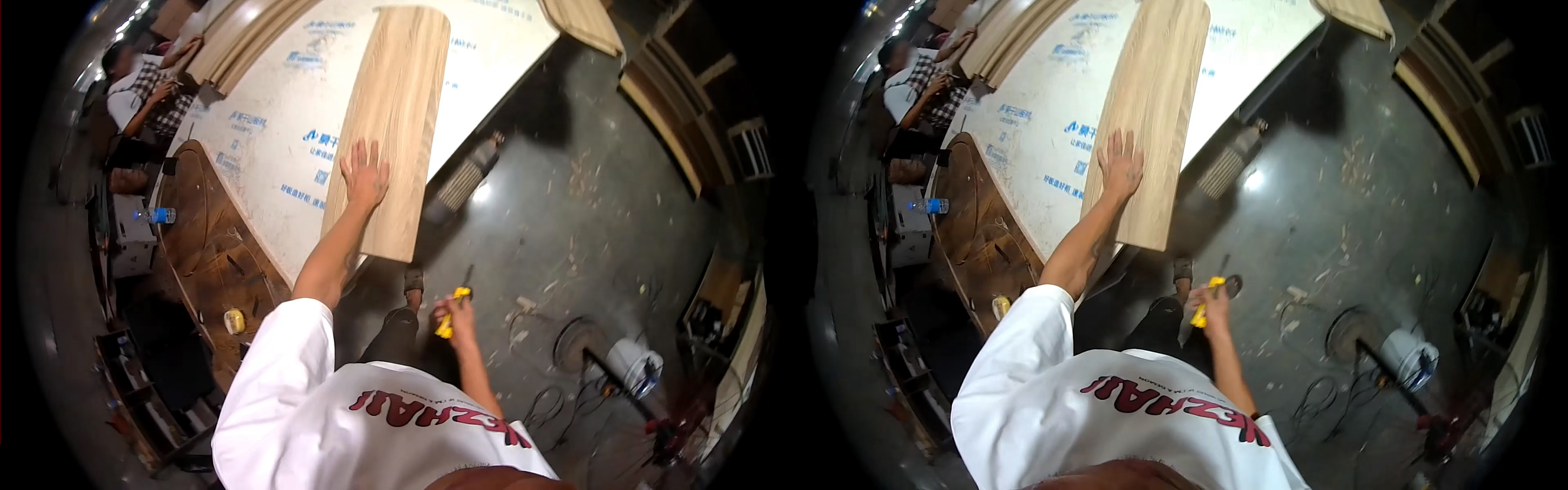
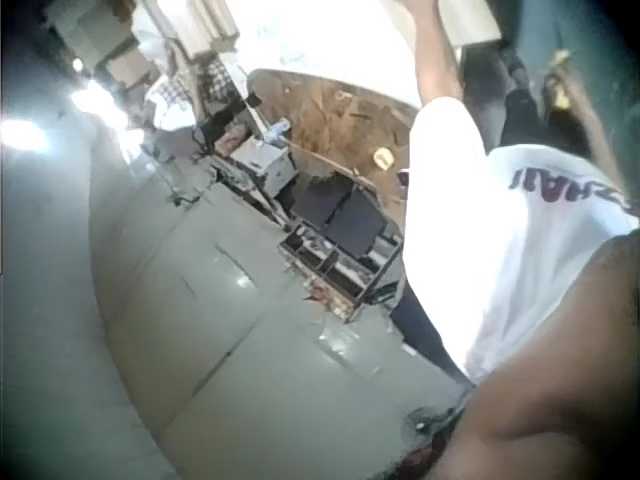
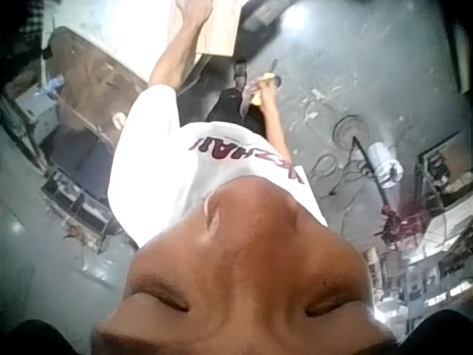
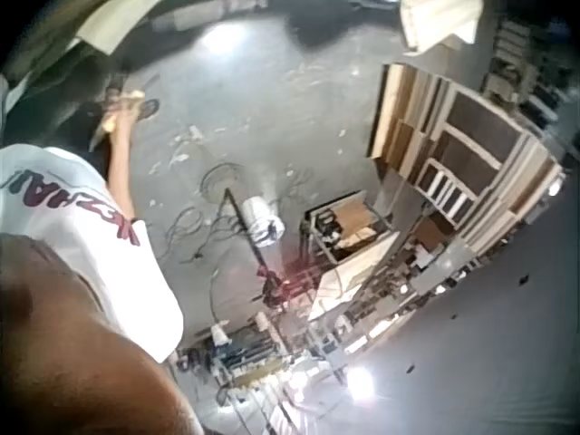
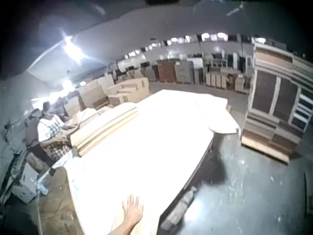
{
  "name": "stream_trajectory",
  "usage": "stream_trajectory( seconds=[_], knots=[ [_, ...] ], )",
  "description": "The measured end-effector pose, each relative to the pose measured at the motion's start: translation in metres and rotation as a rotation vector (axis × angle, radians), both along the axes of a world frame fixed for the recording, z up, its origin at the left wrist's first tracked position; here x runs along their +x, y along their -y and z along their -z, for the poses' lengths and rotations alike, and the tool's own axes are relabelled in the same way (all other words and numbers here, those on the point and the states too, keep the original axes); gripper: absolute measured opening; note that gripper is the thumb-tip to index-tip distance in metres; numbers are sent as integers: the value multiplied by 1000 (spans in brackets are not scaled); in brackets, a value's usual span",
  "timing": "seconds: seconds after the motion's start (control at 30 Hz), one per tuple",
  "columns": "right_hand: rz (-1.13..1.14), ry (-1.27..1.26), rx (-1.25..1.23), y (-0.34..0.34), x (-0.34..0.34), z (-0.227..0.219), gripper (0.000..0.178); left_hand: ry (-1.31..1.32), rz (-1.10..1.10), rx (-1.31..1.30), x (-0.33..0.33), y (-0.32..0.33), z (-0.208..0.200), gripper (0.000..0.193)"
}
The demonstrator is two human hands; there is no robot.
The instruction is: The person trims the excess veneer from the edges of a curved wooden board using a utility knife.
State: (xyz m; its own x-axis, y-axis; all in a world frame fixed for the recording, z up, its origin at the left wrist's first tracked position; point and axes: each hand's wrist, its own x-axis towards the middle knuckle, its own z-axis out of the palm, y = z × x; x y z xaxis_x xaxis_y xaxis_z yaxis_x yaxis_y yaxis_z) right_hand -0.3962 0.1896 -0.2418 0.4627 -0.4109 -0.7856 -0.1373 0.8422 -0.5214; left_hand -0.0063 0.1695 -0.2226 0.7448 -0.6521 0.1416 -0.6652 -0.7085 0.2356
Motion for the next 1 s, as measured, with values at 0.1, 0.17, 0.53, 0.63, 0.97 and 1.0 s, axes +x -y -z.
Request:
stream_trajectory(
  seconds=[0.1,0.17,0.53,0.63,0.97,1.0],
  knots=[
    [131,-61,-6,-8,-47,25,11,-4,3,12,-5,-13,17,65],
    [150,-113,-25,-12,-53,16,16,-15,30,38,-11,-13,20,66],
    [-254,-397,-1185,-84,54,-73,52,71,102,-120,-4,-15,28,67],
    [-244,-457,-1333,-95,63,-60,51,91,133,-153,-3,-14,34,66],
    [-304,-639,-1463,-110,66,-47,41,-66,50,88,-24,-18,-2,64],
    [-301,-642,-1466,-110,66,-45,40,-65,54,86,-24,-18,-2,64]
  ],
)
